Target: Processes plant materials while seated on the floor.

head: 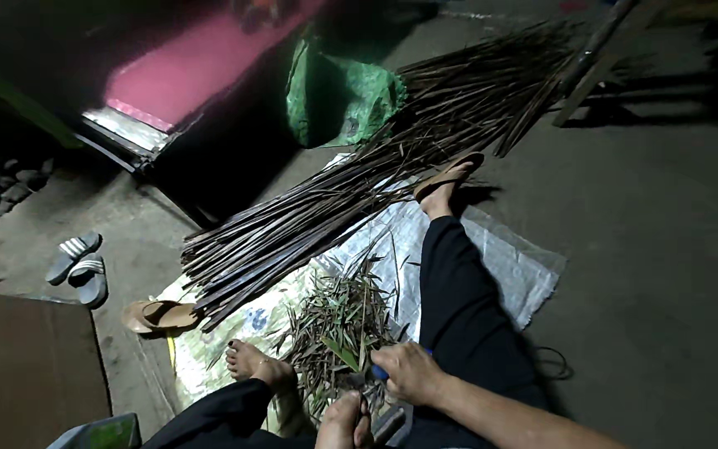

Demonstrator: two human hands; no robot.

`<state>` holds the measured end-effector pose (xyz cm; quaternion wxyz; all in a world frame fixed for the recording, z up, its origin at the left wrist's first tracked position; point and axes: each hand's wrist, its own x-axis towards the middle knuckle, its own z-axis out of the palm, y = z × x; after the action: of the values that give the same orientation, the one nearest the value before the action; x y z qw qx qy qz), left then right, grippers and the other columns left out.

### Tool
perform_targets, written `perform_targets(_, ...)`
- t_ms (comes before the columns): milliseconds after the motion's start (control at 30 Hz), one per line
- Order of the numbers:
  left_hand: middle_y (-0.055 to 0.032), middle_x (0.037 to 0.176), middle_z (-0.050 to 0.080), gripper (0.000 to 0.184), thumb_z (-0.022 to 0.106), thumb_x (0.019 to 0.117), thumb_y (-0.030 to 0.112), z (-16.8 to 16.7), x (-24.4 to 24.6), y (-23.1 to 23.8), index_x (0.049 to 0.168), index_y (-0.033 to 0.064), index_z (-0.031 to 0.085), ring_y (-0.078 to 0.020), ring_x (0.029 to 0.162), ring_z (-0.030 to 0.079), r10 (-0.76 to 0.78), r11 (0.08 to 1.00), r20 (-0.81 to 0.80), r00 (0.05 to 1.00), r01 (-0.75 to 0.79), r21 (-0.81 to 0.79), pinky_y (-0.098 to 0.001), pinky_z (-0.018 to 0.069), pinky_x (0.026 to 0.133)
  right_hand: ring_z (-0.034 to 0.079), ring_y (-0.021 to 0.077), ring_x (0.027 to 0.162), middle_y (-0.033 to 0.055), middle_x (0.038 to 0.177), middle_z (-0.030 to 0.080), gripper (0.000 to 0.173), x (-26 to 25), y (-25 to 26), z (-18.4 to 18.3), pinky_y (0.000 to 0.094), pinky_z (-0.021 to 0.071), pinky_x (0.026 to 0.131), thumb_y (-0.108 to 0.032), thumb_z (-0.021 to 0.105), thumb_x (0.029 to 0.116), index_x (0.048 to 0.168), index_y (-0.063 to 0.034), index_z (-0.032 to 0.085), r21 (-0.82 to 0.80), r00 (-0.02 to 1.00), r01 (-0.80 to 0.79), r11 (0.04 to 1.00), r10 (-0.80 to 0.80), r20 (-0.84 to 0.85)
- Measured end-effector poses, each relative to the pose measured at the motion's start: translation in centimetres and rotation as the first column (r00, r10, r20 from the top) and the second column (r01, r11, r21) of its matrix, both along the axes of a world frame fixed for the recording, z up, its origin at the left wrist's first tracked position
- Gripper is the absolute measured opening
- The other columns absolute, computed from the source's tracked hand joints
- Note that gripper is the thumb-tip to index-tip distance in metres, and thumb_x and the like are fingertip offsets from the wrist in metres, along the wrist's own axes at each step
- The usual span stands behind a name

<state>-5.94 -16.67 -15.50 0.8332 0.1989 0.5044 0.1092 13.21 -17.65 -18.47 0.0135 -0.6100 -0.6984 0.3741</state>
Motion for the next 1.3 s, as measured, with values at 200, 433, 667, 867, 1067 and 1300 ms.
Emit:
perform_targets(200,0.0076,0.053,0.04,0.038,0.021,0.1137,0.021,-0.1,0.1,0.0,0.089,0.0106,0.048,0.0015,0.035,0.034,0.017,1.0,-0.021,1.0,-0.017,-0.01,-0.012,0.0302,0.033,0.068,0.0446,0.106,0.025,0.113,0.071,0.031,1.8,2.1,-0.6,0.0631,0.0514,0.087,-0.009,0.056,0.0968,0.126,-0.0021,0.065,-0.165,0.994,0.062,0.984,-0.045,0.103)
perform_targets(433,0.0072,0.051,0.04,0.038,0.023,0.1132,0.019,-0.1,0.2,0.0,0.087,0.0101,0.049,0.0011,0.035,0.035,0.022,1.0,-0.016,1.0,-0.022,0.009,-0.0125,0.0306,0.033,0.067,0.0423,0.113,0.0236,0.12,0.069,0.032,3.3,3.6,-1.1,0.0611,0.0506,0.092,-0.012,0.053,0.1007,0.13,-0.0038,0.063,-0.193,0.964,0.201,0.96,-0.159,0.212)
perform_targets(667,0.0049,0.053,0.045,0.035,0.026,0.1127,0.017,0.1,0.3,-0.4,0.09,0.0085,0.051,0.0003,0.036,0.038,0.002,0.999,-0.047,0.999,0.0,0.039,-0.0129,0.0331,0.034,0.064,0.0426,0.119,0.0246,0.123,0.068,0.033,4.5,4.4,-0.3,0.061,0.0492,0.097,-0.016,0.049,0.1048,0.133,-0.0041,0.061,-0.251,0.89,0.421,0.871,-0.345,0.298)
perform_targets(867,0.0027,0.057,0.05,0.034,0.027,0.1127,0.017,0.2,0.6,-0.3,0.096,0.0065,0.054,-0.0014,0.039,0.042,-0.042,0.996,-0.062,0.997,0.046,0.071,-0.0147,0.0364,0.036,0.044,0.0051,0.048,-0.0038,0.062,0.049,0.03,2.5,3.5,-0.7,0.0218,0.0398,0.049,-0.029,0.05,0.1098,0.108,-0.0033,0.065,-0.578,0.544,0.513,0.634,-0.761,-0.353)
perform_targets(1067,0.0029,0.057,0.052,0.04,0.024,0.1123,0.018,0.7,-0.5,-0.8,0.092,0.0065,0.056,-0.0017,0.04,0.046,-0.069,0.995,-0.013,0.998,0.069,0.075,-0.0152,0.0404,0.038,0.049,0.0102,0.061,0.0028,0.075,0.053,0.027,1.9,4.5,-0.6,0.0285,0.0454,0.062,-0.024,0.054,0.1078,0.105,0.0012,0.063,-0.386,0.55,0.601,0.699,-0.713,-0.435)
perform_targets(1300,0.0086,0.053,0.043,0.037,0.022,0.1121,0.017,0.0,-0.3,-0.5,0.089,0.0121,0.05,0.0026,0.036,0.036,0.029,1.0,0.016,0.999,-0.029,-0.011,-0.0115,0.0316,0.034,0.072,0.0409,0.086,0.0227,0.091,0.071,0.015,0.4,-1.3,-0.4,0.0584,0.0558,0.073,-0.003,0.065,0.087,0.099,0.0046,0.069,0.142,0.988,0.029,0.989,-0.007,-0.153)
